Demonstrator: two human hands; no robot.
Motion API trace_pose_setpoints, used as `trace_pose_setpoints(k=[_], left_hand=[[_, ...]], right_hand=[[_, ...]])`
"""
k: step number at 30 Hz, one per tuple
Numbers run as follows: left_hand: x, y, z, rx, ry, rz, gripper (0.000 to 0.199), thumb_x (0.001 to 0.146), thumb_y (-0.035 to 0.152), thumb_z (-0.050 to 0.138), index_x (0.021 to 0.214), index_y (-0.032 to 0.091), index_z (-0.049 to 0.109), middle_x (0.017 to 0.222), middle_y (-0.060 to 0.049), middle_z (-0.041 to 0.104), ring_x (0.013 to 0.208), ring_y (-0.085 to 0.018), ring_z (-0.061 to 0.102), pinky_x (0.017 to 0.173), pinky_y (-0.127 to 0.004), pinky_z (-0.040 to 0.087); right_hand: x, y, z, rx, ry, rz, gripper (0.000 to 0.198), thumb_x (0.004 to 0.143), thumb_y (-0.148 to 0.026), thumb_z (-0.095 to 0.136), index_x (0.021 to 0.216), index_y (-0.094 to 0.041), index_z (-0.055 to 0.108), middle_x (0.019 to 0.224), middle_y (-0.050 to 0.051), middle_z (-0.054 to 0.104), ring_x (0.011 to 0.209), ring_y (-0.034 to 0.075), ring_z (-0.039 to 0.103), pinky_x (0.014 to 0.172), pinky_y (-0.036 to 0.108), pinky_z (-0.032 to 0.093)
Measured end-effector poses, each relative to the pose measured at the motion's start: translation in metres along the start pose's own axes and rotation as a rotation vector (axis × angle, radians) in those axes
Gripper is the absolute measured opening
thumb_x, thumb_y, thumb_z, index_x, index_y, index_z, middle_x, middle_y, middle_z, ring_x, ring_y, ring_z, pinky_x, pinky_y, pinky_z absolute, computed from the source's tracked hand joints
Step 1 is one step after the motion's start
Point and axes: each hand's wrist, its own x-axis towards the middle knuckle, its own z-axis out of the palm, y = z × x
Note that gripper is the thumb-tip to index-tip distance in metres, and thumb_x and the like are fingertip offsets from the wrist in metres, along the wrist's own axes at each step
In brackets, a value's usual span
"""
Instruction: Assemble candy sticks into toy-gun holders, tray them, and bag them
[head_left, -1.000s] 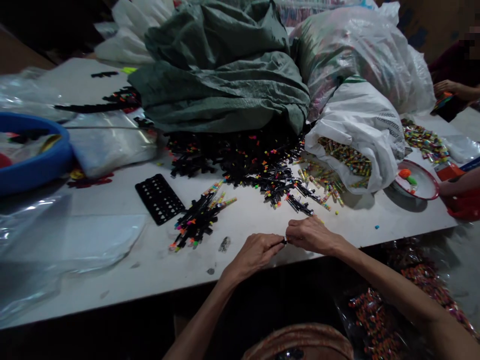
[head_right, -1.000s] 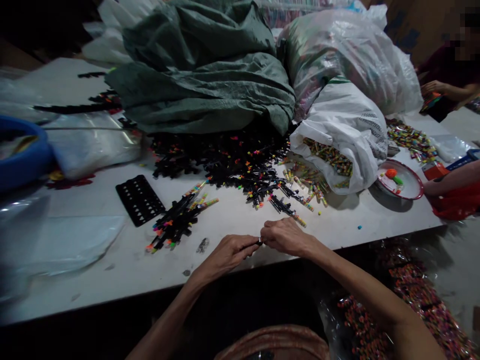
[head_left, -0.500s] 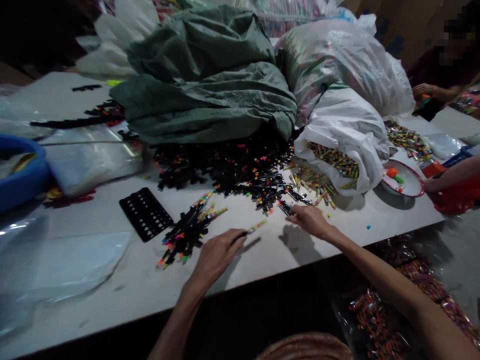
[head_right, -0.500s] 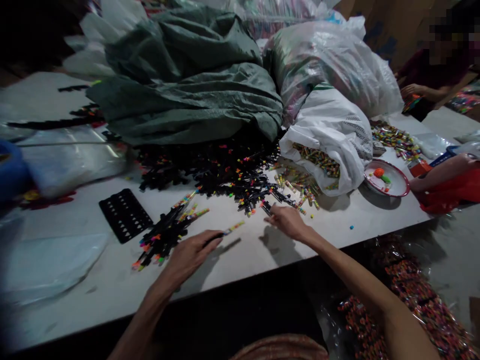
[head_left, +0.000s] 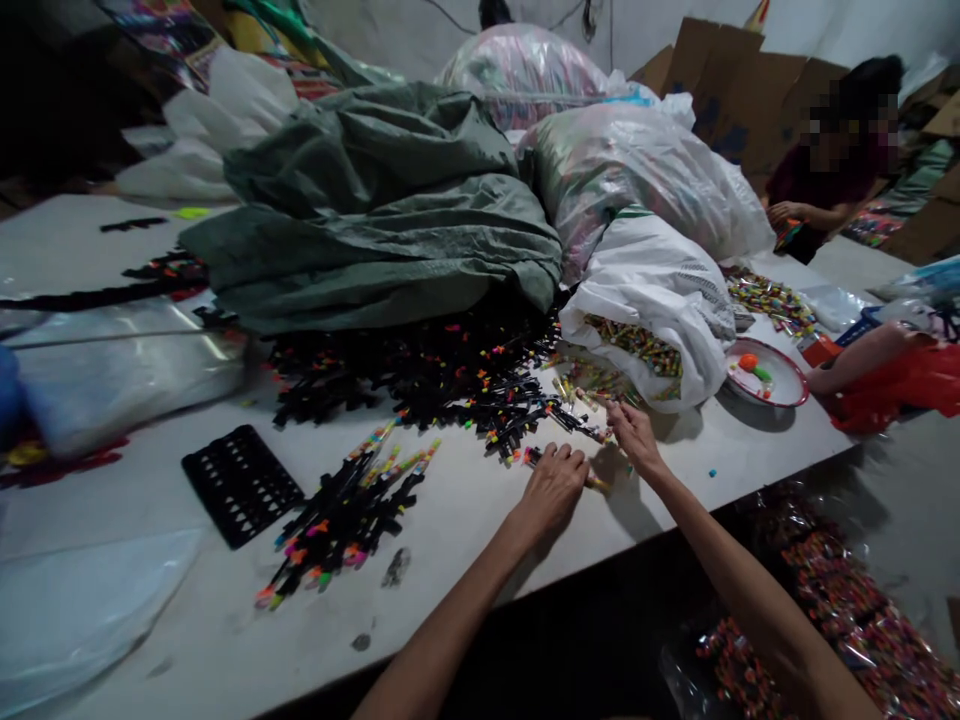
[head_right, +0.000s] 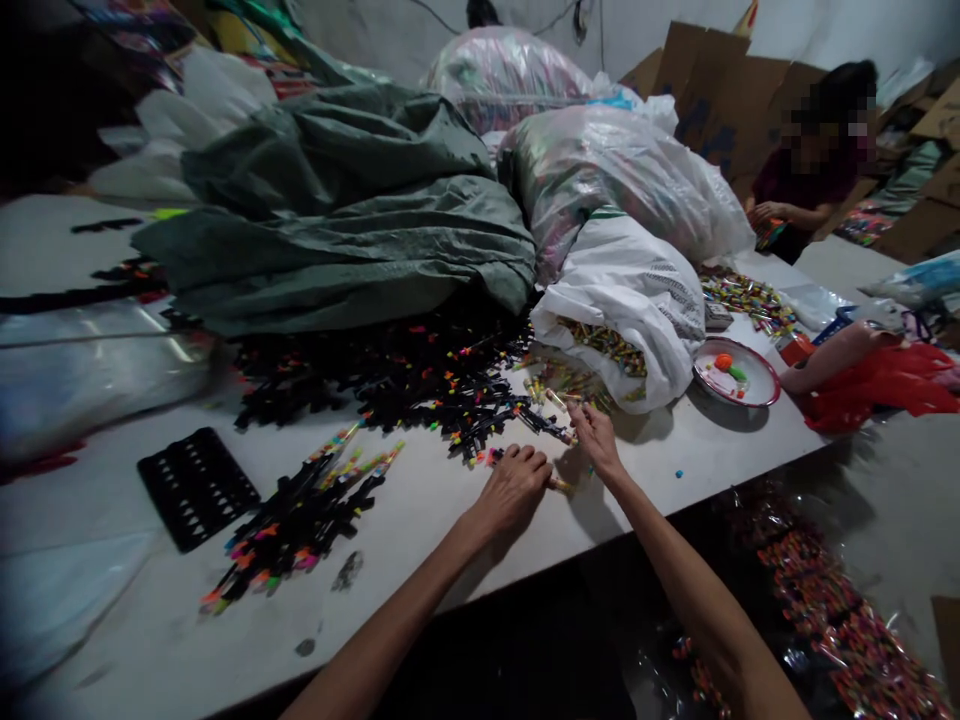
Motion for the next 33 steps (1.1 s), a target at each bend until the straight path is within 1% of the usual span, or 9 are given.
trace_pose_setpoints(k=[5,9,12,15,17,19,22,27,33], left_hand=[[-0.045,0.009,-0.017,0.038,0.008,-0.040,0.020,0.088,0.009,0.038,0.087,0.017,0.056,0.085,-0.007,0.058,0.087,-0.023,0.050,0.088,-0.043,0.034],[-0.112,-0.020,-0.045,0.125,0.013,-0.357,0.018,0.088,0.015,0.042,0.088,0.018,0.059,0.083,-0.007,0.061,0.085,-0.025,0.053,0.091,-0.048,0.034],[-0.143,-0.040,-0.061,0.140,0.162,-0.572,0.025,0.087,0.025,0.048,0.108,0.018,0.059,0.109,-0.014,0.062,0.105,-0.032,0.052,0.097,-0.055,0.029],[-0.131,-0.034,-0.055,-0.186,0.232,-0.678,0.036,0.086,0.036,0.052,0.117,0.018,0.056,0.120,-0.014,0.060,0.112,-0.031,0.052,0.096,-0.049,0.036],[-0.108,-0.019,-0.042,-0.615,0.137,-0.690,0.034,0.085,0.041,0.051,0.108,0.017,0.059,0.099,-0.010,0.068,0.090,-0.025,0.063,0.079,-0.037,0.047],[-0.086,-0.004,-0.027,-1.033,0.069,-0.696,0.032,0.084,0.043,0.047,0.089,0.015,0.061,0.075,-0.006,0.068,0.061,-0.017,0.062,0.058,-0.028,0.046],[-0.068,0.006,-0.013,-1.348,0.172,-0.743,0.036,0.082,0.048,0.046,0.074,0.014,0.055,0.059,-0.002,0.061,0.046,-0.013,0.056,0.045,-0.022,0.038],[-0.070,0.002,-0.007,-1.361,0.236,-0.815,0.035,0.080,0.049,0.045,0.078,0.015,0.053,0.049,0.002,0.053,0.040,-0.014,0.051,0.042,-0.023,0.038],[-0.081,-0.007,-0.022,-0.839,0.010,-0.760,0.029,0.083,0.041,0.047,0.072,0.017,0.059,0.060,-0.003,0.060,0.055,-0.016,0.057,0.057,-0.025,0.038]], right_hand=[[-0.012,0.005,0.016,0.207,-0.038,0.115,0.048,0.079,-0.064,0.048,0.061,-0.020,0.045,0.048,-0.007,0.032,0.044,0.008,0.027,0.042,0.022,0.020],[-0.020,0.004,0.027,0.144,-0.074,-0.001,0.047,0.077,-0.062,0.053,0.059,-0.019,0.046,0.051,-0.006,0.035,0.048,0.008,0.031,0.044,0.021,0.022],[-0.027,-0.003,0.047,0.256,-0.118,0.099,0.048,0.076,-0.064,0.053,0.063,-0.018,0.049,0.048,-0.007,0.032,0.045,0.007,0.028,0.041,0.020,0.021],[-0.038,-0.020,0.078,0.472,-0.146,0.223,0.048,0.077,-0.065,0.051,0.067,-0.018,0.050,0.046,-0.009,0.032,0.039,0.006,0.024,0.038,0.020,0.019],[-0.044,-0.034,0.095,0.586,-0.122,0.240,0.047,0.077,-0.064,0.051,0.069,-0.018,0.050,0.047,-0.009,0.034,0.038,0.005,0.025,0.036,0.019,0.019],[-0.050,-0.045,0.105,0.645,-0.087,0.248,0.047,0.077,-0.064,0.050,0.072,-0.018,0.051,0.050,-0.008,0.036,0.038,0.004,0.029,0.036,0.018,0.022],[-0.060,-0.051,0.103,0.645,-0.173,0.304,0.046,0.077,-0.063,0.051,0.082,-0.017,0.054,0.056,-0.006,0.046,0.040,0.005,0.040,0.037,0.017,0.029],[-0.085,-0.038,0.093,0.631,-0.430,0.383,0.047,0.067,-0.041,0.070,0.105,-0.022,0.050,0.069,-0.006,0.057,0.038,0.006,0.042,0.032,0.018,0.030],[-0.081,-0.024,0.086,0.605,-0.269,0.215,0.027,0.070,-0.031,0.068,0.090,-0.019,0.055,0.071,-0.004,0.057,0.060,0.009,0.056,0.052,0.018,0.045]])
